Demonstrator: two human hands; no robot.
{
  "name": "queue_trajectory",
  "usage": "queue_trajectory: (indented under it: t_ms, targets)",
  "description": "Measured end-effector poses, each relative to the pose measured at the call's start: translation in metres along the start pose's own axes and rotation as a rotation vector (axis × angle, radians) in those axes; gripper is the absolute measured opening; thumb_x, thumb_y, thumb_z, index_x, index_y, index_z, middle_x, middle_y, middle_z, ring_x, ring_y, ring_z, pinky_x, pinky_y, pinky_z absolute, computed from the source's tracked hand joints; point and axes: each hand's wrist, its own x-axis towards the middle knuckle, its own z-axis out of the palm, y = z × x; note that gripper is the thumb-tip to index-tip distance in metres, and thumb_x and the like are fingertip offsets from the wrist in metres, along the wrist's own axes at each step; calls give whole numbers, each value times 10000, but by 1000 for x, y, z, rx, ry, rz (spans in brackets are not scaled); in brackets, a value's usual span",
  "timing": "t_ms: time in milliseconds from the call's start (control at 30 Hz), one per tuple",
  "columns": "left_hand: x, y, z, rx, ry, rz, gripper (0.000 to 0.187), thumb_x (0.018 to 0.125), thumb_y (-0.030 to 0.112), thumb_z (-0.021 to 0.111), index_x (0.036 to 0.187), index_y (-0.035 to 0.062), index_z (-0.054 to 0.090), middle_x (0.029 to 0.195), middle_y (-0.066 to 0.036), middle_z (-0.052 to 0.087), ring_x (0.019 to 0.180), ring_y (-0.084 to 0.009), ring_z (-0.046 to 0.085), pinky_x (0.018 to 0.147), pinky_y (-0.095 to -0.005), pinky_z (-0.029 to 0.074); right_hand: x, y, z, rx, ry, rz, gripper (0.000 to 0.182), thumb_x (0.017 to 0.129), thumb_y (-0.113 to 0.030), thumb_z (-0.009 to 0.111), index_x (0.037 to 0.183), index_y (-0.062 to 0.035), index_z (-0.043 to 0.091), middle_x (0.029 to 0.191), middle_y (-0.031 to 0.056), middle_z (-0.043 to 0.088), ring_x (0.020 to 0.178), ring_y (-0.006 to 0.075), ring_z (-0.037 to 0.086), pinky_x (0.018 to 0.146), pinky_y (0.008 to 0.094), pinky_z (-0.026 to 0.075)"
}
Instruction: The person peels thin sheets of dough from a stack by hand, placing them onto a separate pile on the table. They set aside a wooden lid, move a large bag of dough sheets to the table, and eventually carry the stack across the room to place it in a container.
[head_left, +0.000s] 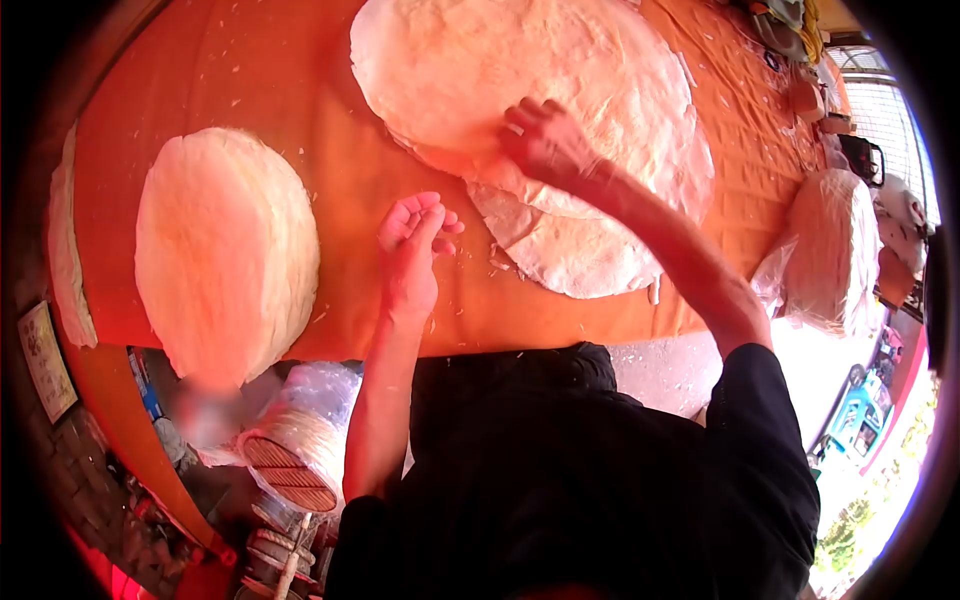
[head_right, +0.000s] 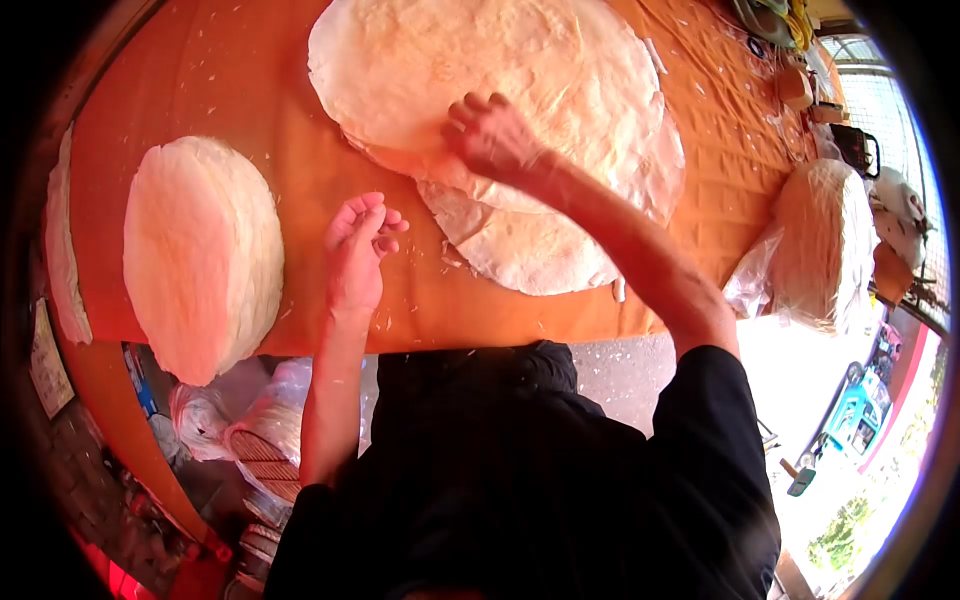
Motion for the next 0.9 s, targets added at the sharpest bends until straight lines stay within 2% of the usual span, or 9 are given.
queue_trajectory:
  t_ms: [133, 233, 367, 467, 600, 700, 833, 867, 900]
  targets:
    - [0, 0, 11, -85, -37, -61, 159, 945, 130, 560, 1079, 43, 560, 889, -75, 647, 808, -174, 648, 626, -231, 479, 51, 57, -67, -112, 149, 199, 87, 771, -31, 602, 816, -95, 641, 668, 54, 601, 594, 239, 585, 484, 355, 439]
    - [0, -4, 23, -129, -81, -89, 162, 948, 141, 562, 1078, 44, 557, 898, -80, 654, 810, -178, 652, 638, -236, 487, 58, 45, -112, -95, 173, 100, 75, 750, -21, 622, 792, -83, 626, 675, 57, 589, 589, 227, 572, 479, 339, 435]
    - [2, -14, 28, -446, -291, -73, 388, 985, 340, 496, 1223, 33, 519, 1095, -139, 624, 1023, -255, 617, 836, -340, 511, 43, -5, -159, -70, 197, -32, 82, 722, -8, 648, 760, -67, 607, 686, 61, 573, 581, 210, 553, 472, 318, 429]
    - [-1, -9, 40, -669, -298, -78, 470, 993, 401, 453, 1290, 37, 482, 1192, -133, 591, 1096, -263, 583, 909, -377, 491, -13, -49, -111, 99, -101, 123, 78, 707, -80, 624, 781, -82, 600, 671, 52, 535, 663, 225, 575, 567, 348, 477]
    - [6, -28, 39, -382, -186, -66, 463, 991, 384, 460, 1313, 52, 460, 1271, -83, 563, 1142, -212, 560, 931, -366, 481, -50, -73, -84, 277, -125, 284, 125, 691, -78, 620, 815, -61, 614, 683, 60, 547, 686, 247, 590, 589, 356, 488]
    - [2, -18, 49, -471, -224, -24, 444, 989, 361, 474, 1311, 56, 461, 1267, -107, 561, 1171, -236, 544, 954, -373, 471, -38, -79, -79, 128, 86, 317, 161, 702, -77, 616, 862, -59, 620, 719, 70, 581, 715, 265, 608, 604, 369, 497]
    - [8, -11, 48, -491, -273, 25, 448, 975, 319, 518, 1302, 18, 454, 1233, -164, 566, 1166, -301, 549, 970, -408, 470, -26, -7, -97, -85, -218, 366, 96, 763, -58, 584, 830, -112, 628, 674, 77, 618, 637, 260, 630, 555, 385, 506]
    - [12, -16, 40, -389, -221, 0, 442, 972, 302, 527, 1295, 8, 459, 1216, -168, 572, 1141, -299, 566, 958, -402, 478, -7, 9, -133, -76, 72, 310, 63, 774, -52, 591, 795, -111, 601, 661, 73, 604, 598, 245, 611, 500, 356, 479]
    - [16, -21, 35, -290, -169, -23, 435, 969, 284, 536, 1289, -2, 464, 1200, -173, 579, 1116, -296, 583, 946, -397, 487, 14, 10, -175, -125, 99, 383, 91, 777, -27, 587, 790, -118, 594, 637, 72, 580, 570, 233, 586, 487, 324, 465]
